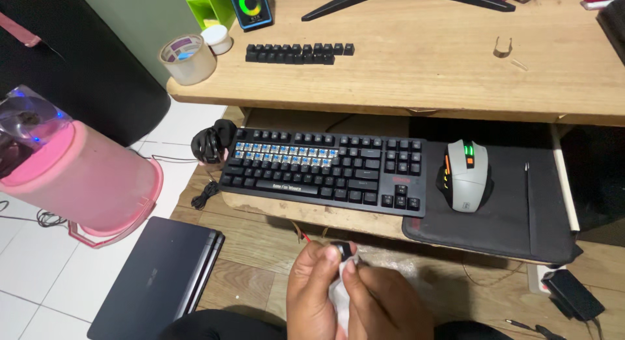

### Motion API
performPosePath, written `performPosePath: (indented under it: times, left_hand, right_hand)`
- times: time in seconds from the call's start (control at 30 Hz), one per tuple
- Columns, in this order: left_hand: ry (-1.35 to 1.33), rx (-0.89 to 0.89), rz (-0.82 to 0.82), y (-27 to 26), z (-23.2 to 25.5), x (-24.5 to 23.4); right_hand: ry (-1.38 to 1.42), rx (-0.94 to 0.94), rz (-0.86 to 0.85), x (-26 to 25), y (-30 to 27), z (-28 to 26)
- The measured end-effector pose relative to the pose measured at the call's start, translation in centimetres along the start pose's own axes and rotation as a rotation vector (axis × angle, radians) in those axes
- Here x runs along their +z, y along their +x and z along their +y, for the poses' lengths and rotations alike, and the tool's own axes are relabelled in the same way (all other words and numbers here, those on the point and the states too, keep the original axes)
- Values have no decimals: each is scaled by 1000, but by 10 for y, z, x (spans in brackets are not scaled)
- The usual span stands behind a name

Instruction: The person sits on the floor and cleans individual black keyboard keycaps using a white cloth. They repeatedly pick up a keycap, wipe it thoroughly, and place it back onto the keyboard or the desk.

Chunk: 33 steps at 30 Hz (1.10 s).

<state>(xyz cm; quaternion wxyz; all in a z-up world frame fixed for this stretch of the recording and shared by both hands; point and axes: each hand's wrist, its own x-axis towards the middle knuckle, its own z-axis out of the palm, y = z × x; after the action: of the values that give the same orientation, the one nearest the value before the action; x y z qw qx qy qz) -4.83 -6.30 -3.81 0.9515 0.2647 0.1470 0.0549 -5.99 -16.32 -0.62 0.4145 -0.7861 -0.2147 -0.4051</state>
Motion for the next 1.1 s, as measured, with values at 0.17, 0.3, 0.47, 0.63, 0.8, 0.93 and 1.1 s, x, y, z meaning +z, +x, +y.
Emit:
performPosePath:
  times: [0.17,0.3,0.47,0.63,0.8,0.93,1.1]
  left_hand:
    - [-8,-33,-61,-4,-4,-7]
    - [103,78,-175,-9,-17,-16]
    - [101,69,-70,-4,-7,-16]
    - [120,138,-173,-7,-11,-18]
    - [-101,37,-40,-4,13,16]
    - [-240,20,-172,-2,19,29]
    - [-144,-48,-104,-1,2,7]
  right_hand:
    - [3,-21,13,-8,-1,4]
    - [-58,8,-39,-23,-6,18]
    - [39,15,-165,-14,-16,22]
    - [-91,-25,-115,-15,-13,18]
    - [-107,46,-133,-9,-6,-3]
    - [3,314,-119,-21,2,12]
    - [97,281,-122,-26,-2,24]
